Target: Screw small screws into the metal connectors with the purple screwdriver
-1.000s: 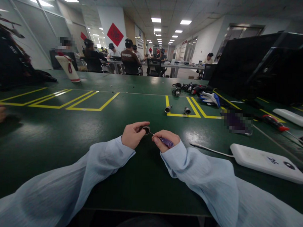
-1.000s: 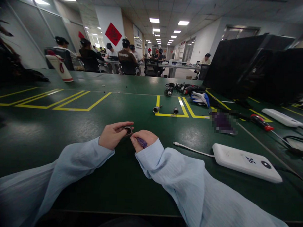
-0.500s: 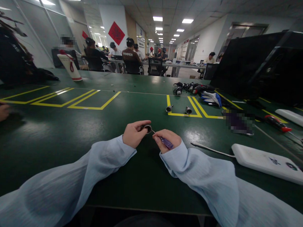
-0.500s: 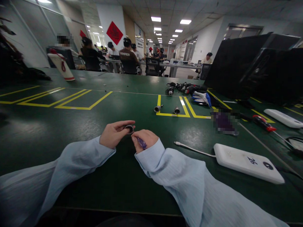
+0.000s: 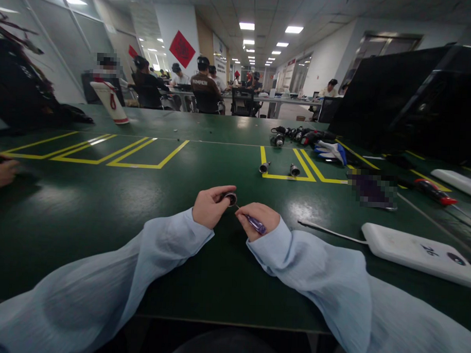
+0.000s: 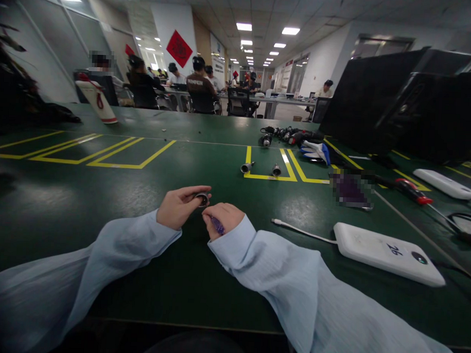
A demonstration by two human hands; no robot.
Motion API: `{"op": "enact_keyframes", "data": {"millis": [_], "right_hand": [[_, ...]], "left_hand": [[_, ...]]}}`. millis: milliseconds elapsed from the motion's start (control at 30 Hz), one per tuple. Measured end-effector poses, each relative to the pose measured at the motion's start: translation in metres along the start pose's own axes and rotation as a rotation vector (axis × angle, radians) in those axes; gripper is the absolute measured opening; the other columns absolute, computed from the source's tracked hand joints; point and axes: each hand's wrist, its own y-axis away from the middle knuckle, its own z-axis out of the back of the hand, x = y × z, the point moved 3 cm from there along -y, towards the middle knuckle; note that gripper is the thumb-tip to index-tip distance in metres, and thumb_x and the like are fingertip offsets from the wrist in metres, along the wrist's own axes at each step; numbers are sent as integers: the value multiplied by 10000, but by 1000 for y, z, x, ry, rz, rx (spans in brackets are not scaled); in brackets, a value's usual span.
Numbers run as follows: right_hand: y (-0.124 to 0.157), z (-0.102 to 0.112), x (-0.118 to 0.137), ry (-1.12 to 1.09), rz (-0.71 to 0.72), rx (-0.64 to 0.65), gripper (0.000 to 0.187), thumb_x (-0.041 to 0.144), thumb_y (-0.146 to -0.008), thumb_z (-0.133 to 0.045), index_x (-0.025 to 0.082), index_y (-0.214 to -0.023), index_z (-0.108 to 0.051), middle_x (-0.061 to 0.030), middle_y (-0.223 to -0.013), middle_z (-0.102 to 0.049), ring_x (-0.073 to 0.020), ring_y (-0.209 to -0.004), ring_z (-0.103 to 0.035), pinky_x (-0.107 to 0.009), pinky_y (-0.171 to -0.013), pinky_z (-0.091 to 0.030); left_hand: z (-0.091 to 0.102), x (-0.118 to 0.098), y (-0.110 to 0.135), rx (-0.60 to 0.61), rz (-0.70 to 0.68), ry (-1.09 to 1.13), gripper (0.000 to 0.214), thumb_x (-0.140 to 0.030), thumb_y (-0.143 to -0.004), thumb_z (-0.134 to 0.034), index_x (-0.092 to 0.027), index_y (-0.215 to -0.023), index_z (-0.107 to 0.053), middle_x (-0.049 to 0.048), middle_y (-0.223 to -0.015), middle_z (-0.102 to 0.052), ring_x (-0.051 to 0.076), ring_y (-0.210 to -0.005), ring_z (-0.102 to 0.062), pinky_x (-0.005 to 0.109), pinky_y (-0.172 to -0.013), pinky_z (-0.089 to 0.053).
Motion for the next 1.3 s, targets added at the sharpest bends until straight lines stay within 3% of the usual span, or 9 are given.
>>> {"op": "enact_keyframes", "data": {"millis": [233, 500, 767, 833, 1033, 1167, 1300], "right_hand": [[0, 2, 3, 75, 52, 21, 92, 129, -742, -491, 151, -765, -577, -58, -716, -641, -135, -659, -582, -239, -649, -467], [-1, 3, 3, 61, 4, 24, 97, 140, -757, -480, 165, -763, -574, -51, -714, -642, -131, -665, -588, -238, -654, -468], [-1, 2, 3, 7, -46, 49, 121, 146, -766, -476, 158, -773, -597, -75, -746, -649, -143, -699, -600, -259, -685, -474], [-1, 1, -1, -91, -125, 11, 128, 154, -763, -483, 160, -757, -610, -73, -745, -656, -140, -700, -606, -262, -690, -479], [5, -6, -21, -723, -665, -106, 194, 332, -731, -582, 151, -785, -626, -57, -720, -683, -151, -642, -647, -301, -660, -528], [5, -8, -23, -874, -709, -138, 225, 352, -684, -635, 146, -772, -629, -49, -704, -687, -149, -641, -651, -308, -677, -537], [4, -5, -19, -793, -668, -124, 229, 352, -703, -614, 139, -784, -627, -63, -722, -686, -154, -650, -652, -309, -674, -538]], "left_hand": [[1, 1, -1, -26, -15, -6, 362, -188, -621, -575, -88, -962, -640, 88, -810, -692, 196, -744, -645, 345, -743, -523], [1, 0, 0, -16, -32, -53, 392, -175, -620, -567, -53, -988, -627, 122, -848, -685, 219, -790, -644, 363, -780, -508], [1, -2, 2, -7, -4, -4, 353, -148, -592, -578, -96, -934, -652, 89, -827, -691, 206, -773, -643, 365, -797, -500], [2, -1, 2, -8, 30, 68, 369, -150, -578, -596, -91, -939, -648, 94, -841, -687, 214, -799, -638, 375, -804, -496], [3, 6, 1, -41, 106, 228, 404, -161, -549, -645, -105, -949, -641, 97, -910, -669, 227, -861, -619, 400, -811, -495], [3, 6, 1, -54, 112, 241, 393, -147, -570, -623, -103, -960, -633, 93, -944, -659, 214, -854, -622, 391, -813, -502], [3, 6, 1, -57, 113, 230, 384, -135, -581, -612, -98, -963, -630, 90, -921, -662, 208, -838, -627, 385, -808, -510]]}}
